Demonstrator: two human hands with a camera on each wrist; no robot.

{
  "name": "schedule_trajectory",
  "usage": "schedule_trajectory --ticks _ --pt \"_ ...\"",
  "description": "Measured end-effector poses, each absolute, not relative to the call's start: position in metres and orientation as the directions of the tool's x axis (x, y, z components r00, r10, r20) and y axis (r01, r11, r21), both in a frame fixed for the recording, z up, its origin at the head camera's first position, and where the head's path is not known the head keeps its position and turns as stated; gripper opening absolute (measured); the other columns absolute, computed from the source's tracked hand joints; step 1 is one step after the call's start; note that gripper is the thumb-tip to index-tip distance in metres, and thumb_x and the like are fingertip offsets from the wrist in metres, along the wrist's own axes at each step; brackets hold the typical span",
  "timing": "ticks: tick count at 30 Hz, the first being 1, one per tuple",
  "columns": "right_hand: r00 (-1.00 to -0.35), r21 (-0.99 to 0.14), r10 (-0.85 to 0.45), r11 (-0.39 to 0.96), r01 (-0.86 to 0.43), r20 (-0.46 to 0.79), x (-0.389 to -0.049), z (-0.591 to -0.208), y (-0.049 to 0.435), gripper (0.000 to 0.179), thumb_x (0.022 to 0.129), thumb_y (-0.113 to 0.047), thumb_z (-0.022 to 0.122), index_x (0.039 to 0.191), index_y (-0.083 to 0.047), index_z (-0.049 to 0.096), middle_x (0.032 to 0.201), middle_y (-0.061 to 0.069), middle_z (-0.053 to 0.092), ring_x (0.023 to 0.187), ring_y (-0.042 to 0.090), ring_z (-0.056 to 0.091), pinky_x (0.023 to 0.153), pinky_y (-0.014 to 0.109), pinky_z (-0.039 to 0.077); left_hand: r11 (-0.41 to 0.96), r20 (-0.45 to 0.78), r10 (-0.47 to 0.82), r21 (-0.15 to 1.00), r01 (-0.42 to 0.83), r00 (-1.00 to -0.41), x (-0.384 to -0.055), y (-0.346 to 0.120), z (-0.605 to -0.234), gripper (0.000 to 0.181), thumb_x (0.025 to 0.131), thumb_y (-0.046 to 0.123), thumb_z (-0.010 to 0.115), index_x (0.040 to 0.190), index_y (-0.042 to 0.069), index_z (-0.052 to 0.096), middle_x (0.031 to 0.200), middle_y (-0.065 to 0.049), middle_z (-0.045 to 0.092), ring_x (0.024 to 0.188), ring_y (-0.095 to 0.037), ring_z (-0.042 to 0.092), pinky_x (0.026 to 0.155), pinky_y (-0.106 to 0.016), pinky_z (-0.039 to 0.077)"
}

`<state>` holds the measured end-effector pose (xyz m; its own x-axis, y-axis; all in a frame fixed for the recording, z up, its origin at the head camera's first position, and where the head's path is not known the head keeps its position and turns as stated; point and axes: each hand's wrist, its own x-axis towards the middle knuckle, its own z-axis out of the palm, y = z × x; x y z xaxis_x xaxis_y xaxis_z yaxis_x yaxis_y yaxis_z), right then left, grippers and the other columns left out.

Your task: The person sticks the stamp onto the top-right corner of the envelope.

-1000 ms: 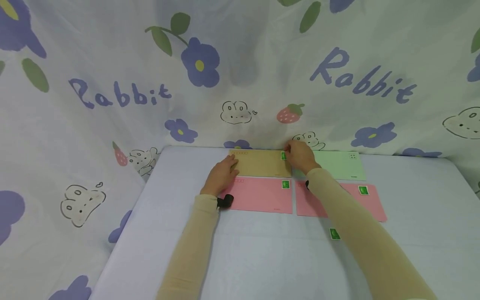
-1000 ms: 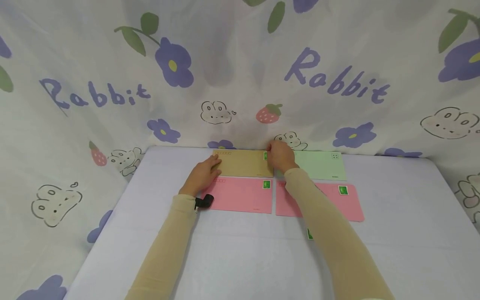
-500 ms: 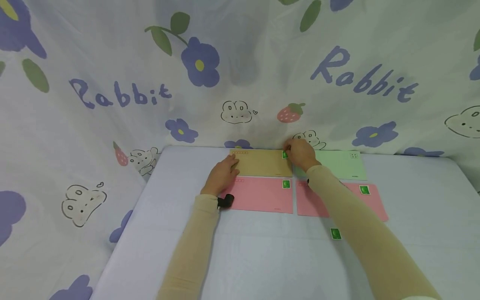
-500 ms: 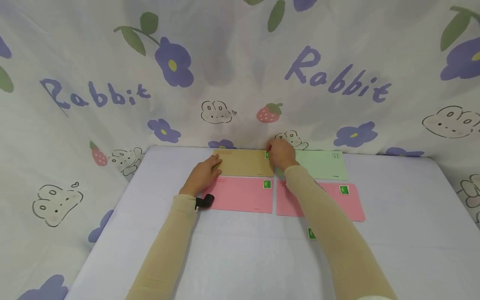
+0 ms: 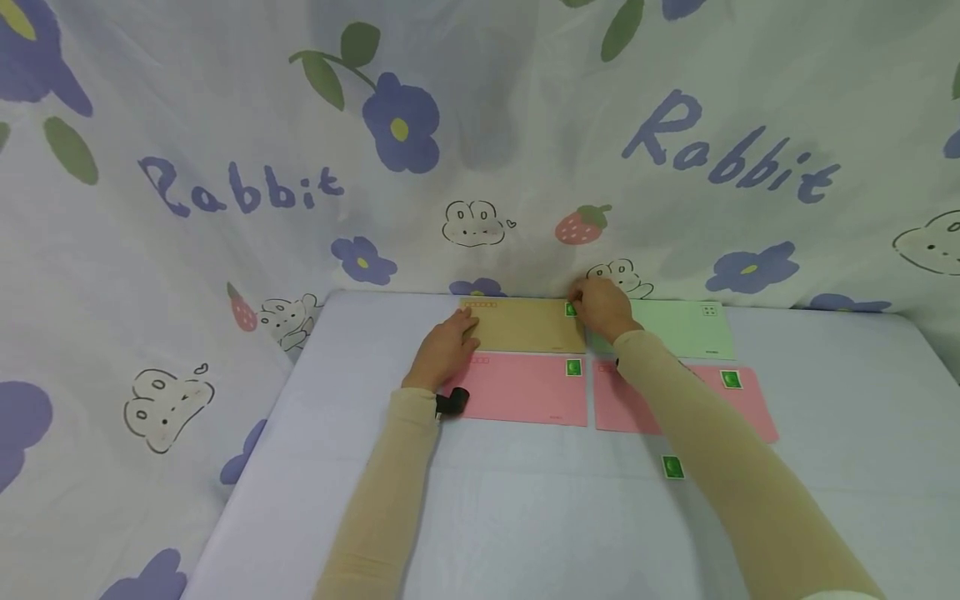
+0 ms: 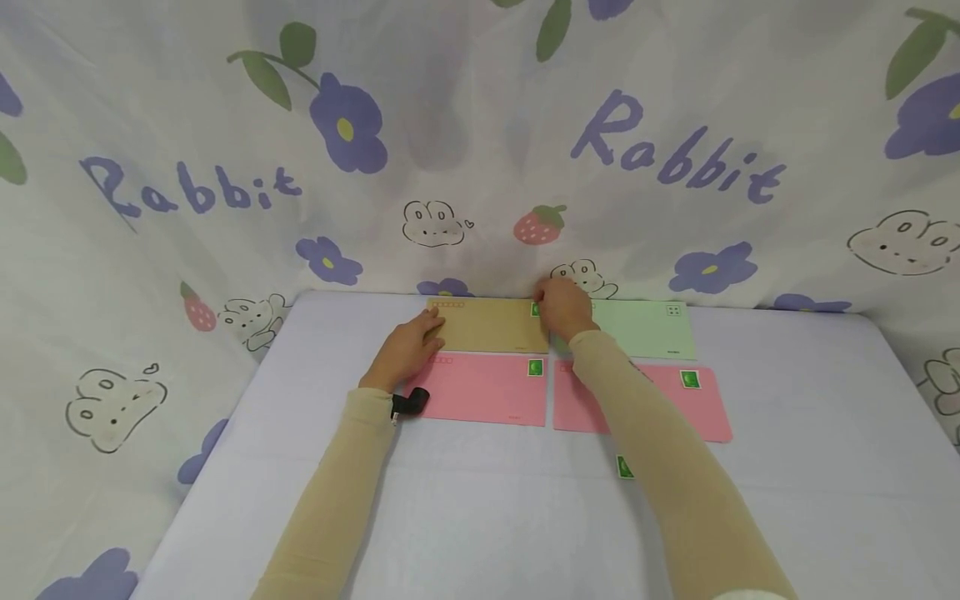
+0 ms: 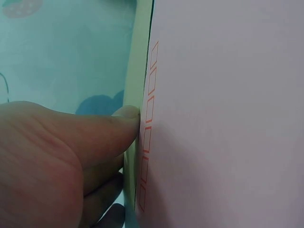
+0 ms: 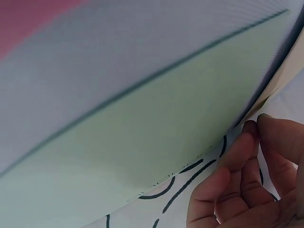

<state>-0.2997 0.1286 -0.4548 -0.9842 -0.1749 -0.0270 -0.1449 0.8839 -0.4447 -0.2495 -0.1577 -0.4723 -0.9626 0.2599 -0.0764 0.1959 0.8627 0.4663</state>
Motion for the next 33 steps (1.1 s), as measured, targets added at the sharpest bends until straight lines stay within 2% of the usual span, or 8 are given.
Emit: schedule_trajectory --ticks 5,33 --pt "-0.986 -0.443 -0.165 0.887 -0.132 -0.037 -0.3018 -0.4562 0.1284 0.020 0.100 -0.009 0.057 0.108 -0.006 0.074 0.117 0.013 0.070 0.109 0.030 0.063 0.088 0.047 0.054 0.865 -0.085 0.256 0.465 0.189 -0.963 -0.2495 -0.1577 -0.4723 0.049 0.103 0.021 0.058 0.148 0.004 0.049 0.161 -0.008 0.033 0.150 -0.028 0.027 0.121 -0.045 0.025" --pt "-0.984 -0.415 -0.173 0.900 -0.135 -0.054 -0.3061 -0.4588 0.1281 0.023 0.101 -0.011 0.054 0.110 -0.006 0.075 0.115 0.012 0.071 0.108 0.031 0.065 0.087 0.049 0.056 0.867 -0.072 0.249 0.461 0.189 -0.966 -0.2501 -0.1570 -0.4736 0.049 0.102 0.020 0.059 0.148 0.004 0.050 0.161 -0.009 0.034 0.149 -0.028 0.029 0.120 -0.046 0.026"
